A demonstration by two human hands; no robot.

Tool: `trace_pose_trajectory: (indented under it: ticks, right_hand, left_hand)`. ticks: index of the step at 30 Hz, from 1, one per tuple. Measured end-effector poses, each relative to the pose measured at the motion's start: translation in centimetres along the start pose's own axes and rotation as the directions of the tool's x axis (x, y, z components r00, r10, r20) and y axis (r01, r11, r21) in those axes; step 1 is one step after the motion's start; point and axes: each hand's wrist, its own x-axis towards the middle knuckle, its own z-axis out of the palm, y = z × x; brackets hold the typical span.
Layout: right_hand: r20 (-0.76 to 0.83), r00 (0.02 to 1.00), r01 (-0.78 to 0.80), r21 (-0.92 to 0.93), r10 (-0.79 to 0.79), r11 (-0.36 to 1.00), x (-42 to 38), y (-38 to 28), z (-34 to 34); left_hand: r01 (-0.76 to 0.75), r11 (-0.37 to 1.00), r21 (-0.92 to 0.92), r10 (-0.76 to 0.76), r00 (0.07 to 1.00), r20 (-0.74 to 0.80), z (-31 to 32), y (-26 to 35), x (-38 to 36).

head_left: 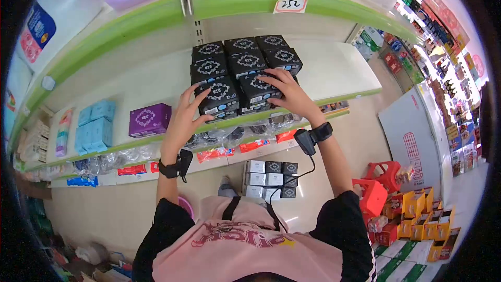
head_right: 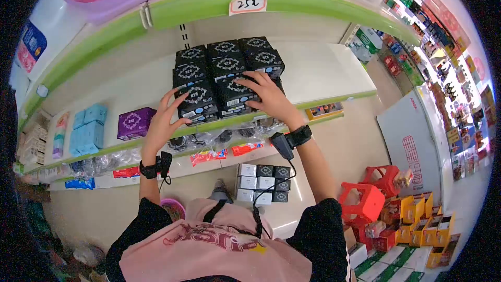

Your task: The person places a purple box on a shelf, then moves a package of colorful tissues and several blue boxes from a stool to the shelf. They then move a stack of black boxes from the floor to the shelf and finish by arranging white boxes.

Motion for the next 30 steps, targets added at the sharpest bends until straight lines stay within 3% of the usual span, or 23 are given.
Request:
trace_pose_trajectory:
  ticks: [6, 8, 11, 21, 22, 24, 25, 26, 28, 30]
  right_hand:
    - [-0.056, 0.984, -0.158, 0.175, 0.17, 0.972, -0.9, -0.9, 1.5]
    - [-0.177, 0.964, -0.159, 0.218, 0.199, 0.963, -0.9, -0.9, 2.2]
    - [-0.209, 0.956, -0.162, 0.216, 0.208, 0.963, -0.7, -1.2, 2.5]
    - [-0.297, 0.934, -0.129, 0.245, 0.201, 0.961, -1.3, -0.9, 4.1]
    - [-0.307, 0.934, -0.111, 0.236, 0.182, 0.965, -1.5, -1.1, 4.0]
    - [-0.32, 0.934, -0.106, 0.182, 0.161, 0.978, -2.4, -1.2, 3.8]
    - [-0.326, 0.925, -0.139, 0.181, 0.193, 0.974, -3.3, -1.4, 3.7]
    - [-0.349, 0.915, -0.155, 0.16, 0.203, 0.975, -4.0, -1.5, 3.4]
    - [-0.387, 0.895, -0.185, 0.129, 0.221, 0.974, -5.6, -1.5, 2.7]
    - [-0.482, 0.834, -0.3, 0.01, 0.267, 0.954, -8.5, -1.3, 2.0]
  left_hand:
    - [0.072, 0.994, -0.087, -0.076, 0.996, -0.046, 1.3, -0.1, -0.9]
    - [0.065, 0.988, -0.139, -0.078, 0.993, -0.093, 1.7, -0.3, -1.2]
    - [0.09, 0.97, -0.225, -0.117, 0.987, -0.108, 2.3, -0.3, -1.4]
    - [0.044, 0.985, -0.169, -0.077, 0.979, -0.19, 3.9, -0.3, -1.9]
    - [0.051, 0.983, -0.176, -0.076, 0.987, -0.142, 4.0, 0.0, -2.1]
    - [0.066, 0.967, -0.244, -0.137, 0.949, -0.283, 4.6, 0.6, -2.3]
    - [0.055, 0.996, -0.067, -0.071, 0.958, -0.277, 5.1, -0.5, -2.9]
    - [0.036, 0.996, -0.077, -0.055, 0.966, -0.253, 5.5, -0.1, -3.2]
    - [-0.057, 0.989, -0.14, -0.014, 0.887, -0.461, 6.2, 1.1, -3.7]
    - [-0.041, 0.99, -0.136, -0.023, 0.898, -0.439, 7.2, 2.0, -4.5]
